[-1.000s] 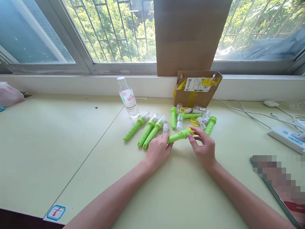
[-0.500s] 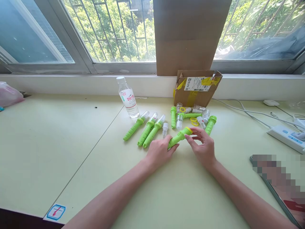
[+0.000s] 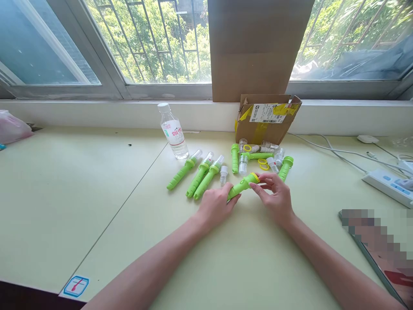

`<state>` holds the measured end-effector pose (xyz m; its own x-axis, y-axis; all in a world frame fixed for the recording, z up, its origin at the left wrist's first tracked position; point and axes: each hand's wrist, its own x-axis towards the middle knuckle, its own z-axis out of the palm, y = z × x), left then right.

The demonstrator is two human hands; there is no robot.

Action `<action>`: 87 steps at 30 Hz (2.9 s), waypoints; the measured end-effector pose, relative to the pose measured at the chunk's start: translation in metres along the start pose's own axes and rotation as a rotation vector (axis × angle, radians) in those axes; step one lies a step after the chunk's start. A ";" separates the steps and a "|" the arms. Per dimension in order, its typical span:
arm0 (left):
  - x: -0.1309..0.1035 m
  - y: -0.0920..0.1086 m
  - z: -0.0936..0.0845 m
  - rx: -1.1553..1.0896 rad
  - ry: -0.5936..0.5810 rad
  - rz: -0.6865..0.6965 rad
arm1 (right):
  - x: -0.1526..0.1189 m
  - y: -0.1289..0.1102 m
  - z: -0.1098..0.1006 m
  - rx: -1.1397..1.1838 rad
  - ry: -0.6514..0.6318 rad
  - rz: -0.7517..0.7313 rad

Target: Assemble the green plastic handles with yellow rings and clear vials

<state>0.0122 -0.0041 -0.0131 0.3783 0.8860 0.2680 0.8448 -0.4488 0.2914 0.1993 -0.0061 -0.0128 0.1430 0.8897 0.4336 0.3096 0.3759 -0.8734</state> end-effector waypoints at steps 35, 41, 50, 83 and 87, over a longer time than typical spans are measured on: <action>0.003 0.006 -0.021 -0.813 -0.150 -0.165 | -0.001 -0.005 0.004 0.303 -0.084 0.145; 0.005 0.008 -0.027 -0.945 -0.301 -0.264 | -0.001 -0.004 0.004 0.320 -0.084 0.151; 0.006 0.006 -0.027 -1.010 -0.345 -0.270 | -0.004 -0.004 0.006 0.293 -0.033 0.120; 0.004 0.009 -0.022 -1.105 -0.152 -0.354 | -0.004 -0.007 0.008 0.243 -0.076 0.171; 0.004 0.009 -0.022 -1.100 -0.175 -0.356 | -0.003 -0.007 0.007 0.272 -0.089 0.180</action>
<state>0.0131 -0.0069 0.0108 0.3059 0.9474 -0.0945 0.1627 0.0457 0.9856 0.1900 -0.0099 -0.0093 0.0866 0.9627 0.2564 0.0225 0.2554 -0.9666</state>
